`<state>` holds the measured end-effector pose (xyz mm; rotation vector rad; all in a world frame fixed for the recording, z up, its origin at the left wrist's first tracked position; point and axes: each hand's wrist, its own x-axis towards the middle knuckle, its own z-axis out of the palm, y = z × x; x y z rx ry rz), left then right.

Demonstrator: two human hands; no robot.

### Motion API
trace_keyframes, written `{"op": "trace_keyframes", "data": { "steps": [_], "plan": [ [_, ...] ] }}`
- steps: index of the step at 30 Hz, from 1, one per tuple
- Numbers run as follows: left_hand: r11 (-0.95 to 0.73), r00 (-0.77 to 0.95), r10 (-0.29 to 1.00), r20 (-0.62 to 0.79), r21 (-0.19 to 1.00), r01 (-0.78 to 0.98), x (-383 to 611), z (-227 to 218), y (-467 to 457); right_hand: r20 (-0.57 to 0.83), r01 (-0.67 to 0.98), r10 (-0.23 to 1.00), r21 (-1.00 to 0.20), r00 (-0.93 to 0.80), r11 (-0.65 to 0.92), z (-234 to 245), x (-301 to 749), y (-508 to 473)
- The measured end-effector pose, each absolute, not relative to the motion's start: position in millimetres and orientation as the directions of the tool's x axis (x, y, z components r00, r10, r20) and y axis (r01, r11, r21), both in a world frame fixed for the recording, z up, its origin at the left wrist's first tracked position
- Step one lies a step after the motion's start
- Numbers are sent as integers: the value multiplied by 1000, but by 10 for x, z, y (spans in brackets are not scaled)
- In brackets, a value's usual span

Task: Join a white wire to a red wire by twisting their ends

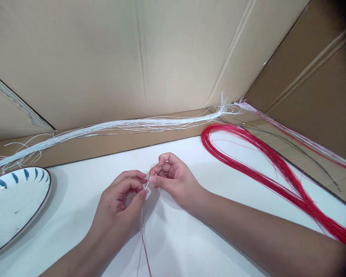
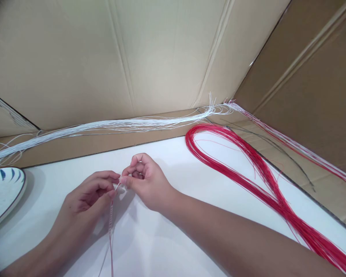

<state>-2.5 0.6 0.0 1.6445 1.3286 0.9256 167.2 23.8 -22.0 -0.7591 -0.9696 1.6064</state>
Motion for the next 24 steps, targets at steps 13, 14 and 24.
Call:
{"op": "trace_keyframes", "data": {
  "steps": [13,14,24],
  "plan": [
    [-144,186,979,81,922,358,-27,-9,10,55,-390,963,-919,-265,-55,-233,1669,202],
    [-150,169,981,94,920,362,-30,-13,11,70,-353,964,-935,-257,-26,-232,1678,201],
    [-143,-3,988,152,940,309,-74,-38,54,223,491,920,-791,-322,364,-299,1689,232]
  ]
}}
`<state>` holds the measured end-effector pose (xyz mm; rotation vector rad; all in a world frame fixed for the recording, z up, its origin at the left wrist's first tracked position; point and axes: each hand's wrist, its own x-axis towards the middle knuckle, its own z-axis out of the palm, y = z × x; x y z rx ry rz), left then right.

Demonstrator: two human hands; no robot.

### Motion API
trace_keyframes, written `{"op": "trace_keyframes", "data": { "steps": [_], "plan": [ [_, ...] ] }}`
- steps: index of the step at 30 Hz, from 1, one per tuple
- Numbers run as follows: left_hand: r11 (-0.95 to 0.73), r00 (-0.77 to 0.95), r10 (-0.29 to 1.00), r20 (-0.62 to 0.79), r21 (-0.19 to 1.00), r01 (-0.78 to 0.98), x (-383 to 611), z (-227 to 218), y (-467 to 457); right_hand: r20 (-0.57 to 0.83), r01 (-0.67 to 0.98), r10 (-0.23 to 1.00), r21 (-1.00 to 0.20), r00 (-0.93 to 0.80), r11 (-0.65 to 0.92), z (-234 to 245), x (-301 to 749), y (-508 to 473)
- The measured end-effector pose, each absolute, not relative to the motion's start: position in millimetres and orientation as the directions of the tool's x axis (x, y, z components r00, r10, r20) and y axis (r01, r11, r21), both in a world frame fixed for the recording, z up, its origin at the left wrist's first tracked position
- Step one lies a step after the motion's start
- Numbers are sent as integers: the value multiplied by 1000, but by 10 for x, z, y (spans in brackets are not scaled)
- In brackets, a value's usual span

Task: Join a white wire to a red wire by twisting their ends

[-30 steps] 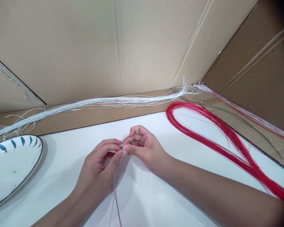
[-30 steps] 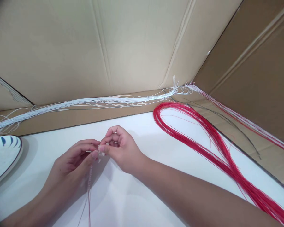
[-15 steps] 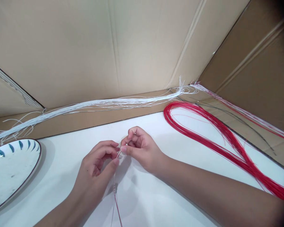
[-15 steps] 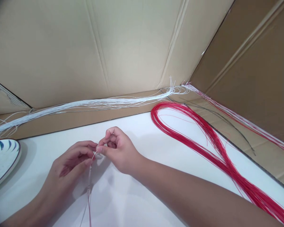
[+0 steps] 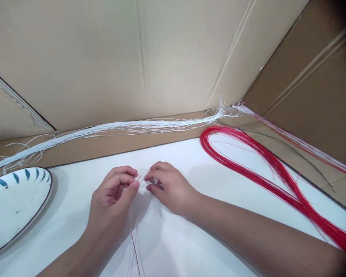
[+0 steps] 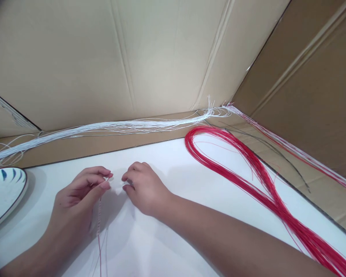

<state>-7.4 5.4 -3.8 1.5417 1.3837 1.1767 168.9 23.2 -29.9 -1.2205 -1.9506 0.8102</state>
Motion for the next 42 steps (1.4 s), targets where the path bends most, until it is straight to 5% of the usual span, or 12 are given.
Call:
{"op": "trace_keyframes", "data": {
  "steps": [12,14,17,19,23,33,42],
  "plan": [
    [-134,59,991,121,942,308,-64,-54,65,240,506,918,-776,-316,377,-251,1685,230],
    [-120,61,992,106,944,309,-73,-49,58,190,371,940,-882,-282,290,-225,1705,228],
    [-88,83,994,67,954,287,-67,-22,21,36,-43,963,-999,-267,25,-202,1727,221],
    [-50,83,996,31,969,242,-37,9,-18,-13,-256,956,-962,-292,-92,-198,1723,205],
    [3,40,999,-8,992,128,41,64,-82,-34,-426,937,-884,-349,-190,-194,1686,155],
    [-4,94,996,2,1000,15,45,63,-91,-112,-576,894,-729,-435,-371,-167,1706,140],
    [-60,137,989,47,994,90,4,17,-72,-103,-565,891,-740,-441,-365,-163,1699,138]
  ]
}}
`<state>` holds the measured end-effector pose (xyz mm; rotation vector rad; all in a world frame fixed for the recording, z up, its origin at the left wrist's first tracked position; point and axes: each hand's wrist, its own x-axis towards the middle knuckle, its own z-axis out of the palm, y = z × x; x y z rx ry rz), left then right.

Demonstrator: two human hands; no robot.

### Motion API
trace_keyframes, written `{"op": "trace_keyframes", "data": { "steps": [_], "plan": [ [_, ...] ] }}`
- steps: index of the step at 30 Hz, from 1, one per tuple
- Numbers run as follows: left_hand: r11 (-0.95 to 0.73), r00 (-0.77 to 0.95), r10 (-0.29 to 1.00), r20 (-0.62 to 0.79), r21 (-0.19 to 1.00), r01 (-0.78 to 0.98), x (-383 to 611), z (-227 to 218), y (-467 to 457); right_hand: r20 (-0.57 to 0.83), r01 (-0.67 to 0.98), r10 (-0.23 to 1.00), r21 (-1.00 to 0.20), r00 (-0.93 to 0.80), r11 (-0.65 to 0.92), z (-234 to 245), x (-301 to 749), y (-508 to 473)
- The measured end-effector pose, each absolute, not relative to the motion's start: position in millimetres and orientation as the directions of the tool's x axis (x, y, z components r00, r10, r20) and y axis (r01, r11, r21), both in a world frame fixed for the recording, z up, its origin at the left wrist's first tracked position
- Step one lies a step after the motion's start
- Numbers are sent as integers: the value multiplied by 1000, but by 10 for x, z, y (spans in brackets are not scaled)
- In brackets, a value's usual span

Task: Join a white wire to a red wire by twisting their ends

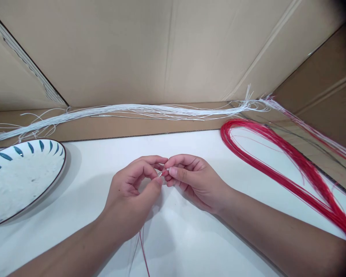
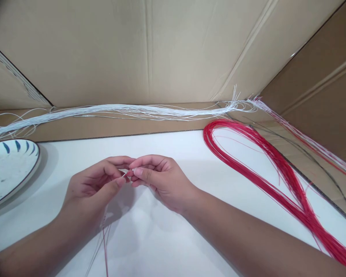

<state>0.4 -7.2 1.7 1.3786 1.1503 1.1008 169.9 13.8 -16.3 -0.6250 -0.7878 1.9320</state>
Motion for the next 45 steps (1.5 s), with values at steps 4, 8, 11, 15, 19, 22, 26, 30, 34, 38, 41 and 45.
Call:
{"op": "trace_keyframes", "data": {
  "steps": [4,8,11,15,19,22,26,30,34,38,41,45],
  "plan": [
    [-116,144,985,96,983,139,-8,7,-76,-92,-553,889,-753,-449,-357,-174,1702,135],
    [-136,148,983,113,978,159,-12,17,-80,-90,-553,887,-752,-453,-358,-177,1706,138],
    [-137,148,982,114,977,162,-14,22,-77,-88,-555,887,-751,-453,-358,-171,1706,141],
    [-157,155,979,131,973,172,-10,22,-70,-94,-541,888,-763,-450,-354,-161,1704,137],
    [-158,161,978,130,972,176,-8,24,-78,-101,-532,886,-767,-453,-360,-149,1703,134],
    [-157,158,979,129,972,175,-10,23,-85,-105,-534,886,-764,-452,-363,-144,1703,135],
    [-169,172,975,139,971,169,-11,17,-82,-105,-532,887,-766,-450,-361,-147,1704,137],
    [-168,172,975,138,971,172,-10,21,-80,-105,-531,888,-768,-448,-359,-144,1707,137],
    [-167,160,978,136,966,198,-12,27,-86,-113,-523,888,-773,-445,-360,-136,1707,134],
    [-168,152,979,137,962,216,-7,33,-87,-102,-516,891,-784,-442,-345,-146,1712,134],
    [-181,151,977,150,958,221,1,40,-82,-86,-502,902,-806,-423,-312,-164,1718,133],
    [-179,152,978,143,949,259,13,49,-82,-96,-473,906,-827,-411,-303,-183,1720,124]
  ]
}}
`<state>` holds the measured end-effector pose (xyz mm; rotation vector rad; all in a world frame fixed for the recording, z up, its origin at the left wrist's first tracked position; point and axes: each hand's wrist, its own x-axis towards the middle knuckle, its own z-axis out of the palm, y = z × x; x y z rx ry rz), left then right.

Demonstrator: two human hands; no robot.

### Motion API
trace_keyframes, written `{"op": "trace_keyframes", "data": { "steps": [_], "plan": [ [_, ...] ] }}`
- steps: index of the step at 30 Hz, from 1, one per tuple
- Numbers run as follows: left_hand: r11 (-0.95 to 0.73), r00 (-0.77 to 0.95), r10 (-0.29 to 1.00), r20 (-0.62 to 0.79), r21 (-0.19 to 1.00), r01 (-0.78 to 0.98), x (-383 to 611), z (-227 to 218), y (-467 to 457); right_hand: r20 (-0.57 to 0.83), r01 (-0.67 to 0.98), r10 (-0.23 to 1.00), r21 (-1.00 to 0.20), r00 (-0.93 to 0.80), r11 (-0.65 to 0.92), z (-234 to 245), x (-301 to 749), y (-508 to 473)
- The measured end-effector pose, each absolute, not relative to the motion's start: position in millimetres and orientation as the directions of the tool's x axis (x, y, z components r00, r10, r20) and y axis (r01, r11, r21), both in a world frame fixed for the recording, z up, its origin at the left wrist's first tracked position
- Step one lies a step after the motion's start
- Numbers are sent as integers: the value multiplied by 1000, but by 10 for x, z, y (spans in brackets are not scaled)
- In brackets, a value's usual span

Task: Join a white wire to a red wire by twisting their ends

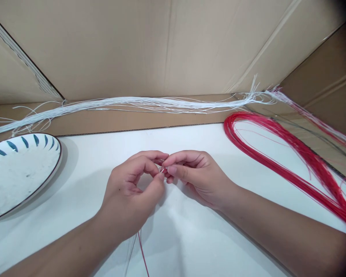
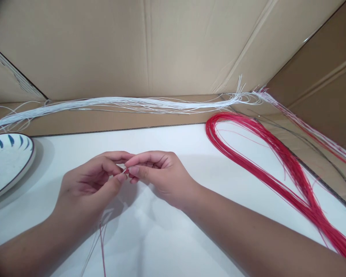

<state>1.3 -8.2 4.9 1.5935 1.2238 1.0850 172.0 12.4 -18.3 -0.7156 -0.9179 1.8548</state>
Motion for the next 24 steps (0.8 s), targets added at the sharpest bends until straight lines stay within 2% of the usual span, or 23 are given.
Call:
{"op": "trace_keyframes", "data": {
  "steps": [4,24],
  "plan": [
    [-154,128,984,122,947,281,22,51,-84,-100,-460,906,-835,-411,-301,-185,1715,124],
    [-271,170,958,231,925,267,41,23,-88,-86,-462,899,-834,-430,-301,-169,1724,130]
  ]
}}
